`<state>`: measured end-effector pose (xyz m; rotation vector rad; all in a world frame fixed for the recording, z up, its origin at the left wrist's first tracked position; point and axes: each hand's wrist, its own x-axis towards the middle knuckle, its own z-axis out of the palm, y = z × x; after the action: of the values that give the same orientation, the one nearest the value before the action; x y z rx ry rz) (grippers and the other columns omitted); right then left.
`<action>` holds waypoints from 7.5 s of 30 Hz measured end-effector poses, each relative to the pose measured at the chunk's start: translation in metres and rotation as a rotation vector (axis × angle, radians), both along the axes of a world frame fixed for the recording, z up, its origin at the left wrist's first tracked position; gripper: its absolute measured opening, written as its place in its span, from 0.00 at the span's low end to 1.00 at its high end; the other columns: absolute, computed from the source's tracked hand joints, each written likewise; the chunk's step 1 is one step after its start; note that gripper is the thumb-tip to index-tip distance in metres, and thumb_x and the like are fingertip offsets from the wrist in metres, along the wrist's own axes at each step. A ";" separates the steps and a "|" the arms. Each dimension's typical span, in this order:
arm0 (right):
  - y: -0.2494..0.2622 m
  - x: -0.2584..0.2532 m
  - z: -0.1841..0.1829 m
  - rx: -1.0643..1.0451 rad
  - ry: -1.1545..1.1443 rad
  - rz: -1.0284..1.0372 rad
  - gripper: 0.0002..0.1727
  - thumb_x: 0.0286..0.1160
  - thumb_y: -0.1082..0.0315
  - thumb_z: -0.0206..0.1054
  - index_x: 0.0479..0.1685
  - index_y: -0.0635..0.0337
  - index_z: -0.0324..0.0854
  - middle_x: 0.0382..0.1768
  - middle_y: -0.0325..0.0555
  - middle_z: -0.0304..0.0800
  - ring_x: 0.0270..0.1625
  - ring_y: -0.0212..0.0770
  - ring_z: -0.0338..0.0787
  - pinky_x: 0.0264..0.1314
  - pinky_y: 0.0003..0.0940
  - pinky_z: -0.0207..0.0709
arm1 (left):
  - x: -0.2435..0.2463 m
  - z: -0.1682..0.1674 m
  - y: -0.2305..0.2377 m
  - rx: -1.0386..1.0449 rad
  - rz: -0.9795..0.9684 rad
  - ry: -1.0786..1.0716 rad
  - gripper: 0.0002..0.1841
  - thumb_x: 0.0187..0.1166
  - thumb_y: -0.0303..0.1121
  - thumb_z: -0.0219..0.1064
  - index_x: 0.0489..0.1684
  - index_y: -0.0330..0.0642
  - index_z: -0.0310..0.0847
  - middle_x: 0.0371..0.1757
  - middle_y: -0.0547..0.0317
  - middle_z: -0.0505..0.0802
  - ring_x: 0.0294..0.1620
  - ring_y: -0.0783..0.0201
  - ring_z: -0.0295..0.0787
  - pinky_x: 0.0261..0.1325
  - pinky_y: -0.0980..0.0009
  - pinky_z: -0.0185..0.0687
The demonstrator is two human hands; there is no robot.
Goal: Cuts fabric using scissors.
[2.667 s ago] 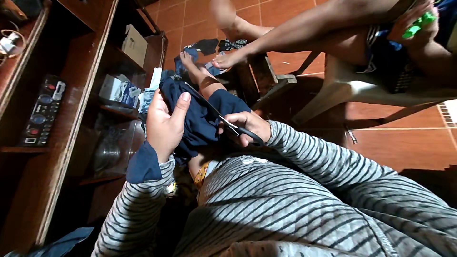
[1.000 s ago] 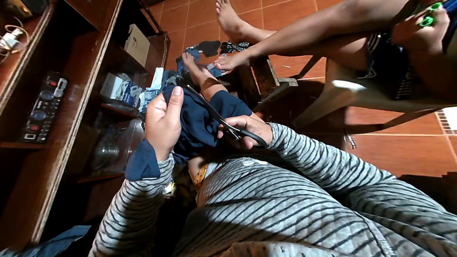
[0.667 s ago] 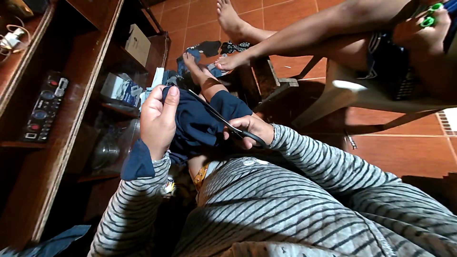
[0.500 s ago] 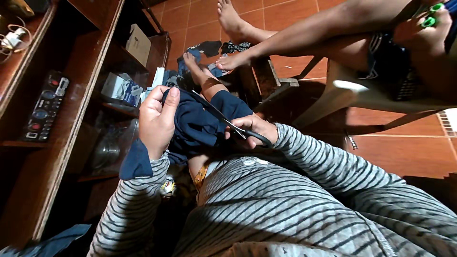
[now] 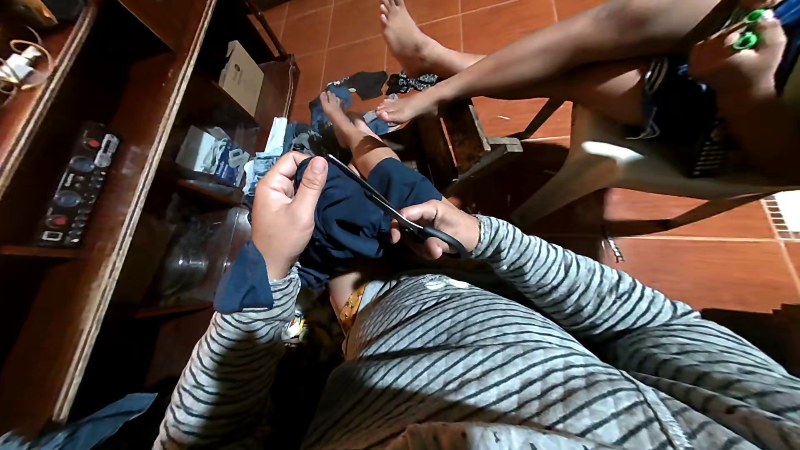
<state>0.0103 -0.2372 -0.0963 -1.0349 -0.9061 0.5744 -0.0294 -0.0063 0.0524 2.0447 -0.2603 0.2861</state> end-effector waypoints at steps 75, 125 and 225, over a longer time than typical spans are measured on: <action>0.003 0.009 0.002 -0.043 -0.102 -0.040 0.29 0.65 0.39 0.78 0.49 0.56 0.87 0.28 0.24 0.86 0.23 0.14 0.78 0.24 0.13 0.73 | 0.011 0.010 0.015 -0.110 -0.125 0.016 0.07 0.91 0.32 0.53 0.42 0.51 0.76 0.33 0.78 0.85 0.35 0.83 0.83 0.43 0.83 0.82; -0.032 -0.010 -0.008 0.128 -0.070 0.072 0.33 0.68 0.34 0.73 0.59 0.51 0.83 0.38 0.23 0.86 0.34 0.13 0.80 0.34 0.12 0.74 | 0.008 0.075 0.023 -0.229 -0.111 -0.109 0.18 0.95 0.31 0.37 0.57 0.55 0.76 0.45 0.80 0.92 0.50 0.81 0.89 0.59 0.78 0.86; 0.004 0.004 0.008 0.054 0.005 0.045 0.33 0.62 0.34 0.77 0.52 0.53 0.86 0.27 0.22 0.84 0.22 0.15 0.77 0.21 0.13 0.71 | 0.005 0.066 0.021 -0.148 0.014 0.100 0.21 0.74 0.19 0.68 0.54 0.53 0.63 0.37 0.75 0.94 0.37 0.77 0.94 0.46 0.78 0.92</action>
<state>0.0138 -0.2333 -0.0887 -0.9661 -0.9372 0.5867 -0.0243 0.0143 0.1184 1.9089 -0.1580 0.2051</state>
